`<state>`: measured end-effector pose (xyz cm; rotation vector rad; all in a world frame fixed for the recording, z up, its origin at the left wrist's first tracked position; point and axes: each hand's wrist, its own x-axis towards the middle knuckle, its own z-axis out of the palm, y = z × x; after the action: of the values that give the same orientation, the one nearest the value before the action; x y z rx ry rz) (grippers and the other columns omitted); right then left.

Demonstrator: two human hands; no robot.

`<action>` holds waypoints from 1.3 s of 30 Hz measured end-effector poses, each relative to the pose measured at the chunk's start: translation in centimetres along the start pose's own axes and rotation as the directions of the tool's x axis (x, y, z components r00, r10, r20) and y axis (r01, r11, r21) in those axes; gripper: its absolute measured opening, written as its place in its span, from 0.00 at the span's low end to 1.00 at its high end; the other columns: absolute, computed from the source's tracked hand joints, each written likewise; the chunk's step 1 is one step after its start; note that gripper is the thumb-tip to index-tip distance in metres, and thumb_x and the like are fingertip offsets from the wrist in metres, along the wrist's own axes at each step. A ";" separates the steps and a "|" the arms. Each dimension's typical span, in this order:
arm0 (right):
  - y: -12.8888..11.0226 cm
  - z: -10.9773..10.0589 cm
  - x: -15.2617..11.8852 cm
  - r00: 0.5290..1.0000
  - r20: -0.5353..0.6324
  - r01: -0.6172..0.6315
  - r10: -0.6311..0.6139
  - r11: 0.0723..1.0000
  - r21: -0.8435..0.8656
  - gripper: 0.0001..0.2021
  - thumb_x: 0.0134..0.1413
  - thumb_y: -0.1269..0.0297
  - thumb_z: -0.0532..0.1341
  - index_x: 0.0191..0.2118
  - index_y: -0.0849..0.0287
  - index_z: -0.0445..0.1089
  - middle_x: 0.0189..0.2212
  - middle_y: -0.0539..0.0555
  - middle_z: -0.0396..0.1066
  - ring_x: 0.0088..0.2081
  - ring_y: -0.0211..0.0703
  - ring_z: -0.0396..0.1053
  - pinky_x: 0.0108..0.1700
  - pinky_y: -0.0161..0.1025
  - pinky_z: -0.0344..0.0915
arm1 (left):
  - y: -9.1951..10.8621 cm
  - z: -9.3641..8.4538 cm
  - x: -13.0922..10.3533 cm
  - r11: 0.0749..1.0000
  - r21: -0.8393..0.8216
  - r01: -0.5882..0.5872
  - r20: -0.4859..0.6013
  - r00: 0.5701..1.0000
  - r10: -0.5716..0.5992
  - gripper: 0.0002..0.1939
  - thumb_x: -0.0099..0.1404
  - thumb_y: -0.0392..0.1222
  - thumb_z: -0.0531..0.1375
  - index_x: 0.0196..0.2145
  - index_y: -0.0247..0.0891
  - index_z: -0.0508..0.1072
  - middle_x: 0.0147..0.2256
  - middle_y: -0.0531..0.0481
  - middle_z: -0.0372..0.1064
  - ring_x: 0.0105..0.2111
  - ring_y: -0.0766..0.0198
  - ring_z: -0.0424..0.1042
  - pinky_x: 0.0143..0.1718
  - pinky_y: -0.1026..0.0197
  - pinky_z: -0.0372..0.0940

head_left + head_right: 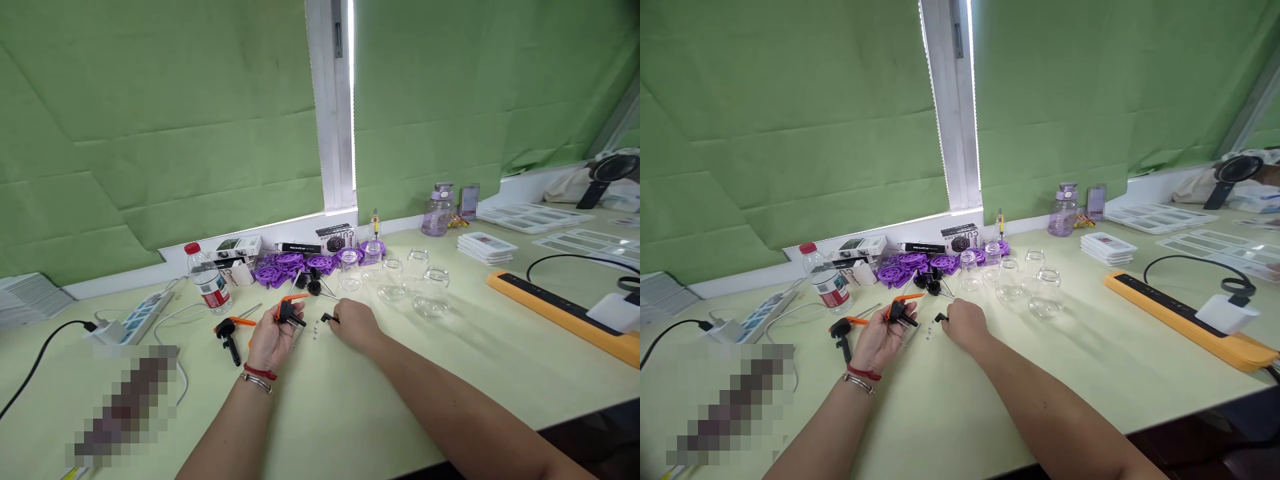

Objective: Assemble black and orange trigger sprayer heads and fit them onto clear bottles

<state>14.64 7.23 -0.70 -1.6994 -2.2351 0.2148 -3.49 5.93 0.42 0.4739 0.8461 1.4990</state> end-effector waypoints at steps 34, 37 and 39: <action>-1.8 0.6 -1.3 0.971 -0.004 0.223 -0.240 0.897 0.381 0.07 0.57 0.65 0.55 0.30 0.60 0.65 0.25 0.51 0.68 0.27 0.36 0.61 0.28 0.33 0.47 | -0.7 1.0 -1.2 0.991 -0.134 -0.015 0.036 0.999 0.020 0.13 0.66 0.34 0.45 0.33 0.33 0.68 0.36 0.41 0.73 0.42 0.60 0.73 0.47 0.50 0.66; -1.8 0.4 -1.2 0.972 -0.019 0.225 -0.235 0.904 0.364 0.07 0.58 0.66 0.55 0.30 0.60 0.65 0.28 0.52 0.69 0.29 0.38 0.63 0.30 0.33 0.49 | -0.8 1.1 -1.3 0.991 -0.131 -0.011 0.048 0.999 0.018 0.12 0.66 0.35 0.45 0.34 0.34 0.68 0.36 0.41 0.73 0.43 0.59 0.73 0.46 0.49 0.66; -1.7 0.2 -1.1 0.974 -0.037 0.221 -0.222 0.907 0.358 0.06 0.58 0.66 0.54 0.31 0.60 0.65 0.28 0.52 0.69 0.29 0.38 0.64 0.30 0.33 0.50 | -0.8 1.3 -1.4 0.990 -0.142 -0.005 0.051 0.999 0.012 0.12 0.66 0.35 0.45 0.34 0.34 0.67 0.35 0.41 0.72 0.43 0.58 0.72 0.45 0.50 0.67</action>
<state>13.27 5.70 -0.59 -1.2450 -2.2028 0.5378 -1.86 4.78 0.92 0.4092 0.6928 1.5367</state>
